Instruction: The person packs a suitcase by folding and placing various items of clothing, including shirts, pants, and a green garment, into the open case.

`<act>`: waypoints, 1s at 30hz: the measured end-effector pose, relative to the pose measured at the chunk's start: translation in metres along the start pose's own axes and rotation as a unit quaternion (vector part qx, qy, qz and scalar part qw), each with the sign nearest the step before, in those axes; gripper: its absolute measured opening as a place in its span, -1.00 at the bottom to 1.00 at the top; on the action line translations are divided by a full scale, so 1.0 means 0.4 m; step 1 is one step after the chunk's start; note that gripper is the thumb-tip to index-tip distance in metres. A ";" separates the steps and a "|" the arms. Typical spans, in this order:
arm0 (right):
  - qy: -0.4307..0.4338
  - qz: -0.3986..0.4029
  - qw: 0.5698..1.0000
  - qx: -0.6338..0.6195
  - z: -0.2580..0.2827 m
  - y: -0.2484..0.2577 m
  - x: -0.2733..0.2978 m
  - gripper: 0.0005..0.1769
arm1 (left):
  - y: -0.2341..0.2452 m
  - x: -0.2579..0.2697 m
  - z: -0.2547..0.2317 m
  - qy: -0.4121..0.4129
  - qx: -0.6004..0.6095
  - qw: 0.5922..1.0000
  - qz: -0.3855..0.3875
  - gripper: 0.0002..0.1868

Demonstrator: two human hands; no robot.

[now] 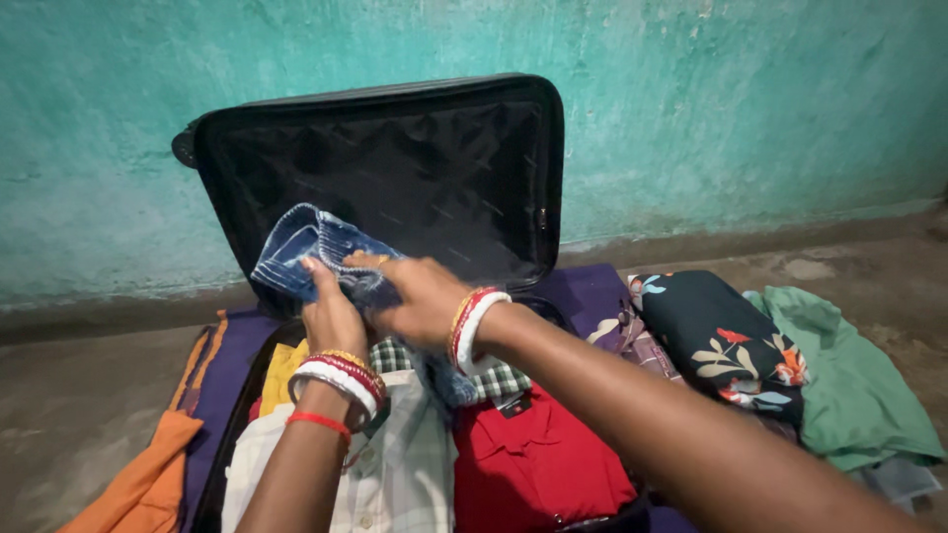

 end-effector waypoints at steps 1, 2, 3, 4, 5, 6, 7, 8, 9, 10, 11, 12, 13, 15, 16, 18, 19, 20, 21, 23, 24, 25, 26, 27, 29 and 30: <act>-0.001 0.000 1.000 -0.001 -0.010 0.003 -0.001 -0.15 | -0.005 0.001 -0.007 0.001 0.000 1.000 0.000 0.04; -0.043 -0.055 0.998 -0.003 -0.040 0.037 0.000 -0.40 | 0.001 0.003 -0.009 0.021 -0.031 0.999 -0.032 0.06; -0.085 -0.110 0.990 -0.003 -0.070 0.073 0.007 -0.60 | 0.006 0.006 -0.013 0.039 -0.060 0.995 -0.063 0.09; -0.086 -0.111 0.990 -0.002 -0.087 0.090 0.010 -0.60 | 0.003 0.006 -0.019 0.040 -0.060 0.995 -0.062 0.09; -0.109 -0.175 0.979 -0.009 -0.114 0.133 0.033 -0.65 | 0.007 0.007 -0.036 0.024 -0.096 0.992 -0.075 0.07; -0.130 -0.238 0.962 -0.015 -0.139 0.172 0.060 -0.69 | 0.009 0.010 -0.052 0.008 -0.132 0.987 -0.087 0.05; -0.130 -0.239 0.962 -0.014 -0.157 0.189 0.071 -0.69 | 0.005 0.013 -0.057 0.008 -0.132 0.987 -0.086 0.05; -0.180 -0.273 0.942 -0.071 -0.199 0.211 0.100 -0.70 | -0.003 0.016 -0.073 -0.021 -0.121 0.989 -0.083 0.02; -0.229 -0.305 0.916 -0.128 -0.239 0.224 0.127 -0.70 | -0.009 0.021 -0.090 -0.051 -0.111 0.989 -0.080 0.00; -0.229 -0.305 0.916 -0.128 -0.251 0.232 0.132 -0.70 | -0.016 0.025 -0.099 -0.051 -0.111 0.989 -0.080 0.00; -0.236 -0.343 0.890 -0.185 -0.273 0.239 0.149 -0.71 | -0.031 0.030 -0.120 -0.075 -0.144 0.984 -0.074 -0.07; -0.242 -0.379 0.860 -0.241 -0.293 0.243 0.162 -0.70 | -0.047 0.038 -0.139 -0.098 -0.177 0.977 -0.068 -0.14; -0.243 -0.380 0.860 -0.240 -0.299 0.252 0.157 -0.70 | -0.059 0.047 -0.142 -0.098 -0.177 0.977 -0.067 -0.14; -0.236 -0.447 0.809 -0.299 -0.308 0.269 0.164 -0.72 | -0.110 0.075 -0.180 -0.186 -0.253 0.949 -0.036 -0.24; -0.235 -0.448 0.809 -0.299 -0.301 0.272 0.159 -0.72 | -0.124 0.086 -0.178 -0.186 -0.253 0.949 -0.036 -0.24; -0.115 -0.422 0.824 -0.360 -0.258 0.285 0.119 -0.71 | -0.186 0.115 -0.188 -0.250 -0.266 0.931 0.024 -0.24; -0.115 -0.423 0.824 -0.360 -0.246 0.284 0.112 -0.71 | -0.203 0.122 -0.186 -0.250 -0.266 0.931 0.025 -0.24; -0.091 -0.384 0.840 -0.372 -0.224 0.272 0.086 -0.70 | -0.226 0.129 -0.185 -0.264 -0.220 0.937 0.056 -0.24; -0.066 -0.344 0.855 -0.383 -0.203 0.257 0.063 -0.70 | -0.246 0.135 -0.183 -0.278 -0.172 0.941 0.089 -0.24; -0.030 -0.321 0.867 -0.379 -0.165 0.229 0.027 -0.66 | -0.256 0.125 -0.183 -0.263 -0.163 0.947 0.086 -0.24; 0.007 -0.294 0.879 -0.376 -0.140 0.222 0.017 -0.62 | -0.254 0.119 -0.181 -0.248 -0.155 0.953 0.081 -0.23; 0.007 -0.295 0.879 -0.375 -0.134 0.221 0.026 -0.62 | -0.247 0.119 -0.183 -0.249 -0.155 0.953 0.082 -0.23; -0.057 -0.254 0.879 -0.400 -0.146 0.196 0.028 -0.39 | -0.235 0.118 -0.182 -0.239 -0.139 0.957 0.088 -0.22; -0.121 -0.210 0.873 -0.423 -0.155 0.170 0.029 -0.15 | -0.225 0.117 -0.182 -0.229 -0.124 0.961 0.093 -0.20; -0.128 -0.193 0.873 -0.430 -0.137 0.166 0.033 -0.12 | -0.203 0.124 -0.184 -0.218 -0.115 0.962 0.115 -0.21; -0.137 -0.175 0.872 -0.436 -0.130 0.158 0.033 -0.04 | -0.196 0.127 -0.181 -0.206 -0.106 0.963 0.136 -0.21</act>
Point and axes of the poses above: each hand's wrist, its own x-axis away from the middle knuckle, its own y-axis out of the back of the hand, z = x × y, the point moved 8 cm from there along -x, towards the middle knuckle, and after that the axes turned 10 degrees about z, right-handed, at the moved point
